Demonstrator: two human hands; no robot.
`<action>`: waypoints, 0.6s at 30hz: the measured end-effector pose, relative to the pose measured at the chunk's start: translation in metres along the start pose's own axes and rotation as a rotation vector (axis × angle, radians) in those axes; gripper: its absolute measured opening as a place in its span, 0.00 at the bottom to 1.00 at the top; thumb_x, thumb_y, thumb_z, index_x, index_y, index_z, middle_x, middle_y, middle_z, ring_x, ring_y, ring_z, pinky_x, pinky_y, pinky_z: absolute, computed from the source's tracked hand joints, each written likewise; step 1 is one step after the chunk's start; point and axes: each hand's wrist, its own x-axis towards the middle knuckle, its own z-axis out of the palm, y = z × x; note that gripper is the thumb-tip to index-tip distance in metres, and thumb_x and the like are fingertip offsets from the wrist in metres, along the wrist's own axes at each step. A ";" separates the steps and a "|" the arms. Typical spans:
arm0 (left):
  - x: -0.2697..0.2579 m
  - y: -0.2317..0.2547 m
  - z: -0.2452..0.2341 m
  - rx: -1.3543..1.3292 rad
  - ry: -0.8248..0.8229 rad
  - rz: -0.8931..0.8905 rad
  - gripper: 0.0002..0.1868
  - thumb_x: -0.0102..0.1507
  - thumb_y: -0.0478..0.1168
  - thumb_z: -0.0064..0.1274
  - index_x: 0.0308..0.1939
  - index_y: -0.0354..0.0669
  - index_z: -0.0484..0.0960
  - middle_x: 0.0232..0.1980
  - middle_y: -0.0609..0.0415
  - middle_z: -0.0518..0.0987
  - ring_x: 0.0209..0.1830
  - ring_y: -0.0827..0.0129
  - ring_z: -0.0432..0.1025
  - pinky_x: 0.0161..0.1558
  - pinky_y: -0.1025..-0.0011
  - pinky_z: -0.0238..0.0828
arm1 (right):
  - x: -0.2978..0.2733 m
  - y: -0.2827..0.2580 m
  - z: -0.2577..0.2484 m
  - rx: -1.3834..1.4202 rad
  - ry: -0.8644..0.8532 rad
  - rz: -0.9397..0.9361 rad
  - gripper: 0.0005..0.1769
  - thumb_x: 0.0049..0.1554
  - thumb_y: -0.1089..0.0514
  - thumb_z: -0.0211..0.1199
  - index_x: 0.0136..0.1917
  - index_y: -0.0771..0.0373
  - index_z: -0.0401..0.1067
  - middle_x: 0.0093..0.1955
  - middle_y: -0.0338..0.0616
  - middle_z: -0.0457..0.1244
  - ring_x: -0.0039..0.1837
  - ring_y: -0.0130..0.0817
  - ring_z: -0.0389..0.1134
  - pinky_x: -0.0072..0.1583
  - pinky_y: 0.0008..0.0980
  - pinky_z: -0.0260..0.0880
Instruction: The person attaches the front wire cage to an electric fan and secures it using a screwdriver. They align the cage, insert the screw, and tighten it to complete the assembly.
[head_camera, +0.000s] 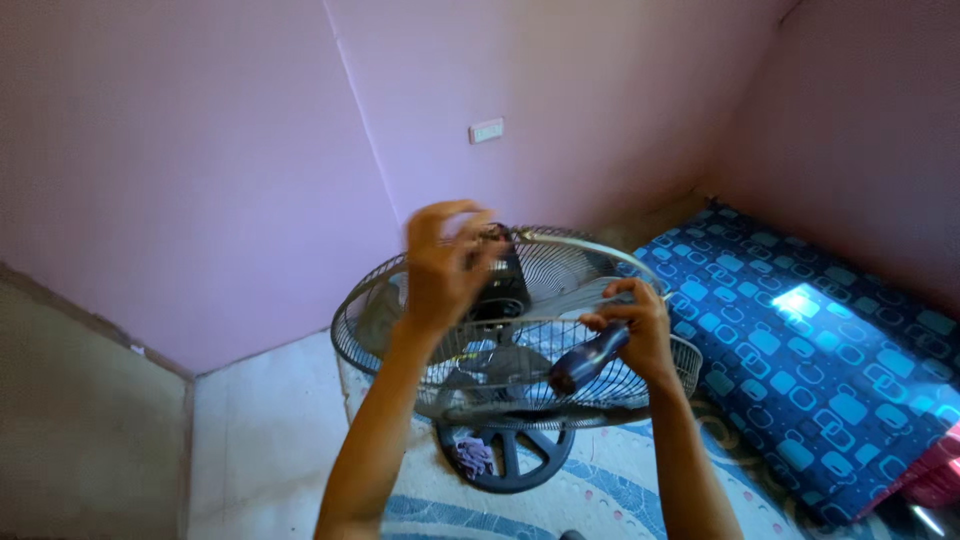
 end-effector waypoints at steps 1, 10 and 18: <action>-0.021 -0.012 -0.012 -0.023 0.067 -0.107 0.17 0.66 0.48 0.60 0.56 0.47 0.81 0.59 0.50 0.77 0.64 0.54 0.68 0.66 0.54 0.64 | 0.000 0.002 -0.001 0.056 -0.012 0.041 0.11 0.44 0.50 0.78 0.38 0.57 0.84 0.51 0.38 0.65 0.55 0.35 0.66 0.55 0.38 0.65; -0.306 -0.155 -0.032 0.114 0.674 -1.043 0.15 0.71 0.47 0.48 0.55 0.40 0.74 0.57 0.49 0.74 0.58 0.59 0.68 0.60 0.61 0.63 | 0.007 -0.002 -0.008 0.348 -0.053 0.180 0.11 0.44 0.59 0.78 0.42 0.63 0.82 0.49 0.36 0.62 0.51 0.27 0.64 0.49 0.26 0.69; -0.416 -0.128 0.026 -0.796 0.544 -1.610 0.38 0.68 0.71 0.37 0.72 0.53 0.66 0.72 0.57 0.69 0.65 0.65 0.66 0.58 0.63 0.55 | 0.012 -0.014 -0.007 0.598 -0.072 0.315 0.10 0.49 0.66 0.75 0.36 0.67 0.73 0.49 0.37 0.60 0.49 0.25 0.63 0.50 0.24 0.68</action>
